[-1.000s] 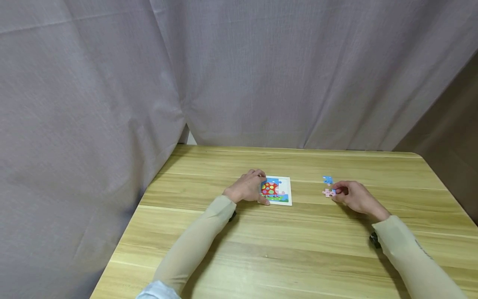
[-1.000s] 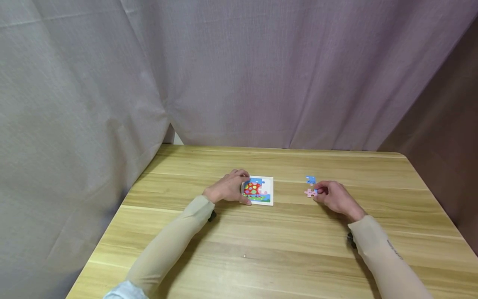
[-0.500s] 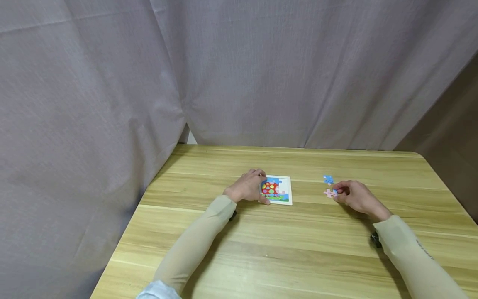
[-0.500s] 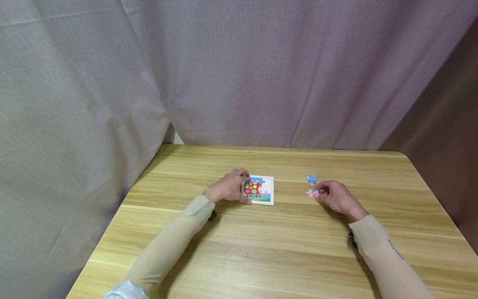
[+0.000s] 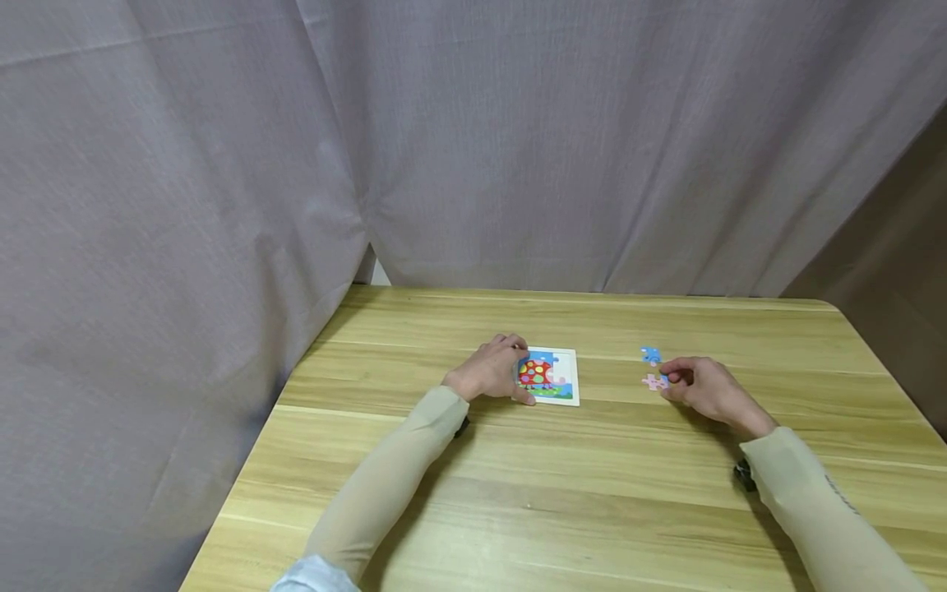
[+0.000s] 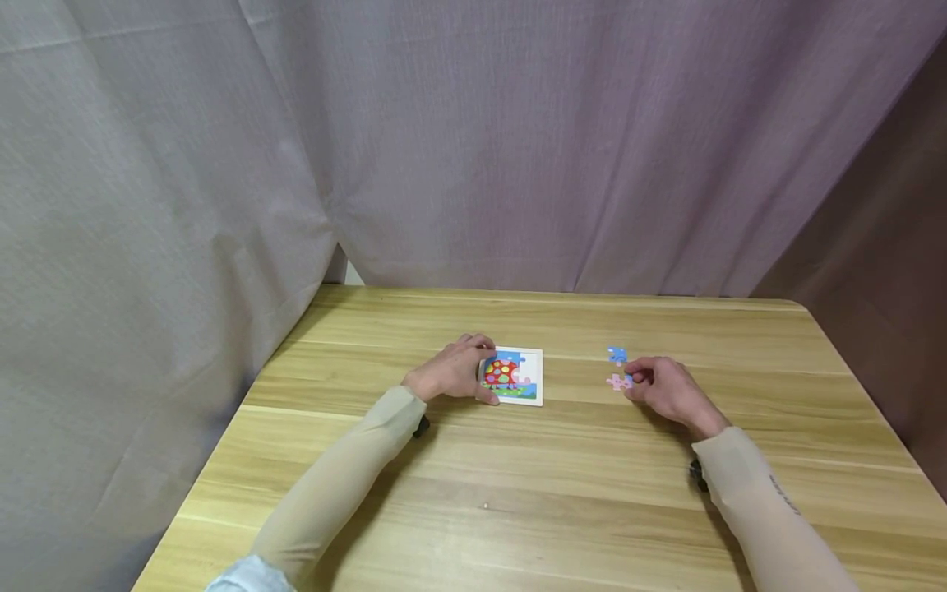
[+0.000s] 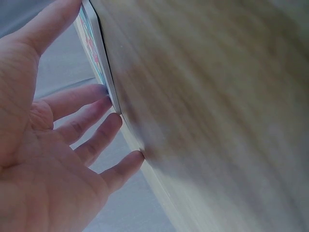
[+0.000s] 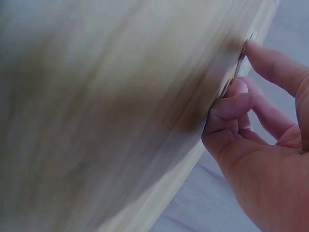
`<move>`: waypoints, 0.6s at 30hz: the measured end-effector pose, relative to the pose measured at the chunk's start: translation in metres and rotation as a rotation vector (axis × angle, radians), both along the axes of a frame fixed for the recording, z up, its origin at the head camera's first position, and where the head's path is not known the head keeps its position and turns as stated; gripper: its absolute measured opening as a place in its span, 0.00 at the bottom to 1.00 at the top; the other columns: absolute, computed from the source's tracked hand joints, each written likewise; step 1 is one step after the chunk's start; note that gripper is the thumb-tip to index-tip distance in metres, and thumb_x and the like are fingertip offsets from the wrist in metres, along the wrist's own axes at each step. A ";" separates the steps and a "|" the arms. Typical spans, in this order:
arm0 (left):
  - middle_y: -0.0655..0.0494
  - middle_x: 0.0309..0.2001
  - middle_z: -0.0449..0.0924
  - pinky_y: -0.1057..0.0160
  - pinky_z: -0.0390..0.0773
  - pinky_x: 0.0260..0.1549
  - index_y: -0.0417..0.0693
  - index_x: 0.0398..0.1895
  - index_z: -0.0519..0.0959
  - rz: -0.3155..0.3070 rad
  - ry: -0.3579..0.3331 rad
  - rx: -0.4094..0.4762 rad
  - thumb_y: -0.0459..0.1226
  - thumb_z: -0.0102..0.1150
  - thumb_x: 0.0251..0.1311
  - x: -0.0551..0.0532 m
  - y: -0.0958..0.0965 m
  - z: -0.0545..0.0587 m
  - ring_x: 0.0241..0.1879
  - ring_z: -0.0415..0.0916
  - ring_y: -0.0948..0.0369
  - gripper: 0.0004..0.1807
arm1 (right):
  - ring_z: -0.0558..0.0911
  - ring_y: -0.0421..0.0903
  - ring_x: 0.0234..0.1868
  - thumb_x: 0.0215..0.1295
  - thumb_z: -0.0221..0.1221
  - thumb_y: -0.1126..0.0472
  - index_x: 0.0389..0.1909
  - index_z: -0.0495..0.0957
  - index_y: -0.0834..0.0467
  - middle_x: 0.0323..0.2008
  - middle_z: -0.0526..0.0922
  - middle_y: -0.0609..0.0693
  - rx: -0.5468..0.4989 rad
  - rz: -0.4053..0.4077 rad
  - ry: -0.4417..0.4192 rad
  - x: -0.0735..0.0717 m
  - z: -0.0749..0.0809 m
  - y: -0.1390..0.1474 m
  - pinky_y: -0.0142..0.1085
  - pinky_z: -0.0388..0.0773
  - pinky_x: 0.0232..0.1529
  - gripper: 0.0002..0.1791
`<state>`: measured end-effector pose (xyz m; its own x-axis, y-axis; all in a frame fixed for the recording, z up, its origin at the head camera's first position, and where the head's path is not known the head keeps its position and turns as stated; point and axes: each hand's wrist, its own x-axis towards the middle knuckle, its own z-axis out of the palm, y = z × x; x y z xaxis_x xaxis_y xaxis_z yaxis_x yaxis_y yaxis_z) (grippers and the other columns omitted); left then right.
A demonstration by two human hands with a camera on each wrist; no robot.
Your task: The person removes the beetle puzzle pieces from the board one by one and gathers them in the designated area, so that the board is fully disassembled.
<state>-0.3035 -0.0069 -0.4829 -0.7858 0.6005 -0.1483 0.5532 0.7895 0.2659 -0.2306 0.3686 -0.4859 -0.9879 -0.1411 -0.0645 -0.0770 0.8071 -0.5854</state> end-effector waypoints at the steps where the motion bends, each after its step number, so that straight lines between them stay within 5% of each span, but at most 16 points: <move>1: 0.58 0.80 0.69 0.52 0.71 0.80 0.48 0.78 0.75 0.001 -0.002 0.002 0.60 0.81 0.57 0.000 0.000 0.000 0.79 0.65 0.55 0.49 | 0.76 0.40 0.39 0.70 0.70 0.65 0.60 0.83 0.72 0.44 0.86 0.59 0.003 -0.001 0.007 0.000 0.001 -0.001 0.27 0.73 0.37 0.22; 10: 0.58 0.79 0.69 0.52 0.71 0.80 0.48 0.78 0.75 0.006 -0.008 0.012 0.59 0.81 0.57 -0.001 -0.001 0.000 0.78 0.65 0.55 0.49 | 0.78 0.38 0.37 0.71 0.72 0.60 0.57 0.84 0.71 0.39 0.86 0.54 -0.002 0.007 0.083 0.003 0.015 -0.033 0.26 0.74 0.37 0.21; 18: 0.58 0.79 0.68 0.53 0.71 0.79 0.48 0.79 0.75 -0.001 -0.008 0.008 0.60 0.81 0.58 -0.001 -0.001 0.001 0.78 0.65 0.55 0.50 | 0.80 0.41 0.39 0.69 0.72 0.65 0.55 0.86 0.72 0.40 0.88 0.55 -0.032 0.074 0.103 0.001 0.011 -0.069 0.26 0.76 0.37 0.18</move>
<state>-0.3041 -0.0080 -0.4822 -0.7837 0.6028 -0.1499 0.5521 0.7866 0.2766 -0.2300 0.2998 -0.4745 -0.9760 -0.2137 0.0428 -0.1966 0.7783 -0.5964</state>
